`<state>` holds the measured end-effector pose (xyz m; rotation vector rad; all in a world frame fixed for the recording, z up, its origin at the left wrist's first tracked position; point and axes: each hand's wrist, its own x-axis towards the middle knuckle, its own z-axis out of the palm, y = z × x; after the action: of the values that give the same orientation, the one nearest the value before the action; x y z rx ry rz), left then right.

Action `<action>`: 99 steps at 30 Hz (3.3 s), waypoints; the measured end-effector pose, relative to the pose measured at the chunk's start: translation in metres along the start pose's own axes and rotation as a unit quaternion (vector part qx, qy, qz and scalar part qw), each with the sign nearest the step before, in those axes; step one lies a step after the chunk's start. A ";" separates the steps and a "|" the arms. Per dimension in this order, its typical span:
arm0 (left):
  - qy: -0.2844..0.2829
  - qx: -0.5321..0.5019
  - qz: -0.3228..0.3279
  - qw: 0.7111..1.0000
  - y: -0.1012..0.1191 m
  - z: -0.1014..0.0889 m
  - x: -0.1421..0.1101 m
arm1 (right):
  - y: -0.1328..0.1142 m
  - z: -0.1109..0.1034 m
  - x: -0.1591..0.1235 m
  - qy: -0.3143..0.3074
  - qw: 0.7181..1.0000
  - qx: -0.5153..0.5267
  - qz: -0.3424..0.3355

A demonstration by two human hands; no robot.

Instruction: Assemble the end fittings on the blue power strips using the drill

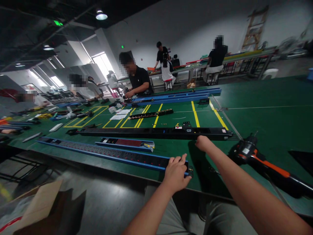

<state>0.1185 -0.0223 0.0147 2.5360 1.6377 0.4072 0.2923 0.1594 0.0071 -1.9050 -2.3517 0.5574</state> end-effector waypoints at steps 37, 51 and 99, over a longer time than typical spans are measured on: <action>-0.001 0.005 0.000 1.000 0.001 -0.001 -0.001 | -0.012 0.070 -0.138 -0.024 0.915 0.399 -0.052; -0.009 -0.009 -0.006 1.000 0.001 0.000 0.000 | -0.007 0.058 -0.131 -0.081 0.923 0.364 -0.098; 0.000 -0.022 -0.017 1.000 0.002 -0.001 0.001 | -0.009 0.062 -0.136 -0.014 0.951 0.287 -0.114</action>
<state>0.1206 -0.0223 0.0162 2.4734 1.6514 0.4342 0.2985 0.0132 -0.0245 -1.3565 -2.0636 1.0963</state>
